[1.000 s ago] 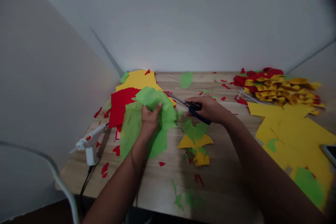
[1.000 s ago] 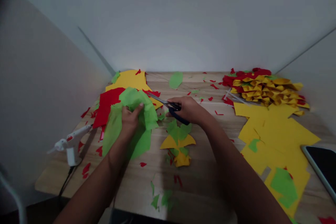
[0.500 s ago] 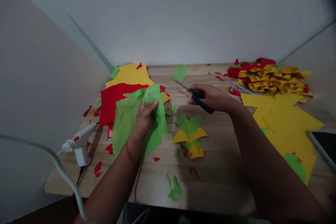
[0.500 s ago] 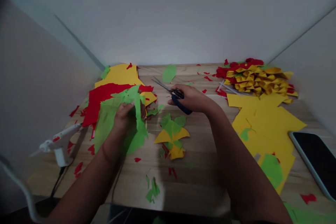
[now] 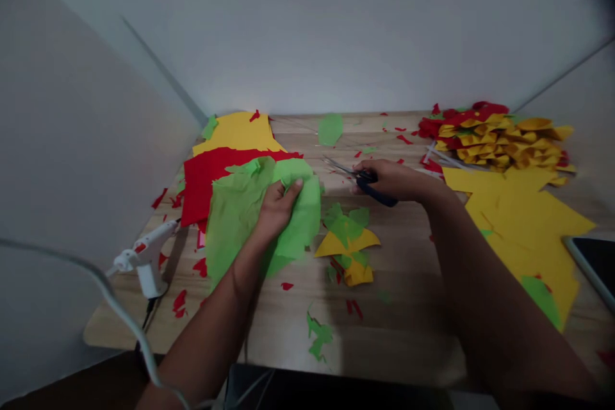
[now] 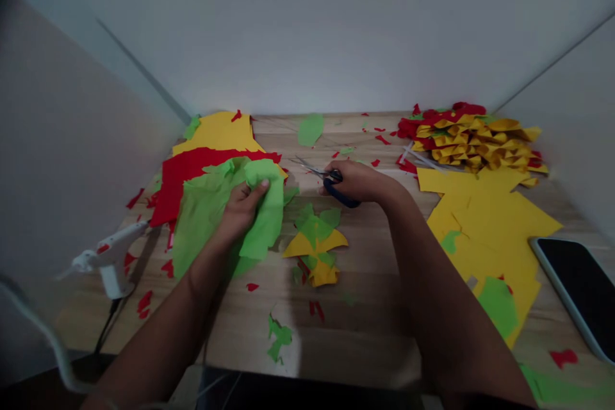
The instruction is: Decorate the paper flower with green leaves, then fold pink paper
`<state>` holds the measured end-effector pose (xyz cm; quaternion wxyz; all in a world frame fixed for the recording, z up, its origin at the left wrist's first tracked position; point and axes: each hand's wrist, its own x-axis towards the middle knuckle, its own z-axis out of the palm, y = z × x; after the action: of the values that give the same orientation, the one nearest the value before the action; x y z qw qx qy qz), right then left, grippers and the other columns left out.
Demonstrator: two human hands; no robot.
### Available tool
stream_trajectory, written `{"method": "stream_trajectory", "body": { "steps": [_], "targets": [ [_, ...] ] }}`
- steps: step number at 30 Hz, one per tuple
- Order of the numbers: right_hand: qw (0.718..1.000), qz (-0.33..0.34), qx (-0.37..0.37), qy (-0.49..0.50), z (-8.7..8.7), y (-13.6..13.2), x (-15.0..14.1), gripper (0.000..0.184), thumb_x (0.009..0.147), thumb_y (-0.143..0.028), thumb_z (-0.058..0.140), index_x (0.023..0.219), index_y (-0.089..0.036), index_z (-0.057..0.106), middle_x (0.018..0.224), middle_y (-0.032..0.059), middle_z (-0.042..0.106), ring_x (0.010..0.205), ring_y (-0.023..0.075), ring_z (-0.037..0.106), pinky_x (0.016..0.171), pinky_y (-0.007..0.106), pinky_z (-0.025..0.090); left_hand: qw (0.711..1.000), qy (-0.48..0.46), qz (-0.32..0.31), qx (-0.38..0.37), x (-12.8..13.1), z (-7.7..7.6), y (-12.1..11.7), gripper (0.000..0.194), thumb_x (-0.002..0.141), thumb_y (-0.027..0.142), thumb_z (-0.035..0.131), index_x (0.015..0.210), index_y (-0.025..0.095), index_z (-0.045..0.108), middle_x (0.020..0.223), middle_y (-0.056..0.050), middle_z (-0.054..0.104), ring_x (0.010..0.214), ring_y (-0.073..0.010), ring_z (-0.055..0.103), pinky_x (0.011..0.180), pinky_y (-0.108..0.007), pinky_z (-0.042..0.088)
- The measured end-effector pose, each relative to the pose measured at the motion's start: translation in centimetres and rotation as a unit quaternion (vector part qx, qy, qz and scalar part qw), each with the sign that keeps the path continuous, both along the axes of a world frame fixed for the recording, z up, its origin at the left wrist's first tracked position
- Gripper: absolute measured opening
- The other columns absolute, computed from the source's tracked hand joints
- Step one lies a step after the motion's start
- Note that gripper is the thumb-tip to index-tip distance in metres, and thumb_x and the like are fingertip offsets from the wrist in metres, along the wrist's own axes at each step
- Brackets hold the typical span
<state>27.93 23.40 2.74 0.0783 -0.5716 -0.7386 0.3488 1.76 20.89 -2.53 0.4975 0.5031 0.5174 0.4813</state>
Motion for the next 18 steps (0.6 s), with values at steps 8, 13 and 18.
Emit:
{"method": "stream_trajectory", "body": {
  "steps": [8,13,18],
  "targets": [
    [0.995,0.038,0.027,0.084,-0.3,-0.3,0.1,0.042,0.079,-0.053,0.066,0.105,-0.021,0.058,0.101,0.0079,0.065,0.089,0.0236,0.060,0.079,0.033,0.047,0.990,0.101,0.003,0.099,0.0,0.3,-0.2,0.034,0.081,0.043,0.068,0.063,0.017,0.058,0.058,0.002,0.047,0.057,-0.0113,0.040,0.052,-0.024,0.032],
    [0.977,0.158,0.006,0.140,-0.3,-0.6,-0.5,0.042,0.081,-0.053,0.069,0.106,-0.021,0.057,0.097,0.0044,0.061,0.089,0.0218,0.056,0.079,0.032,0.046,0.995,0.044,-0.005,0.085,-0.2,0.1,-0.3,0.019,0.078,0.032,0.064,0.067,0.018,0.058,0.062,0.003,0.050,0.059,-0.0118,0.043,0.057,-0.024,0.037],
    [0.955,0.205,-0.050,0.207,0.2,-0.9,-1.9,0.034,0.086,-0.046,0.066,0.106,-0.020,0.058,0.091,0.0015,0.056,0.082,0.0171,0.053,0.075,0.029,0.045,0.996,0.004,-0.041,0.075,-0.4,0.5,-0.8,0.030,0.083,0.047,0.064,0.077,0.018,0.061,0.069,0.001,0.057,0.063,-0.0130,0.048,0.061,-0.025,0.042]
  ]
}}
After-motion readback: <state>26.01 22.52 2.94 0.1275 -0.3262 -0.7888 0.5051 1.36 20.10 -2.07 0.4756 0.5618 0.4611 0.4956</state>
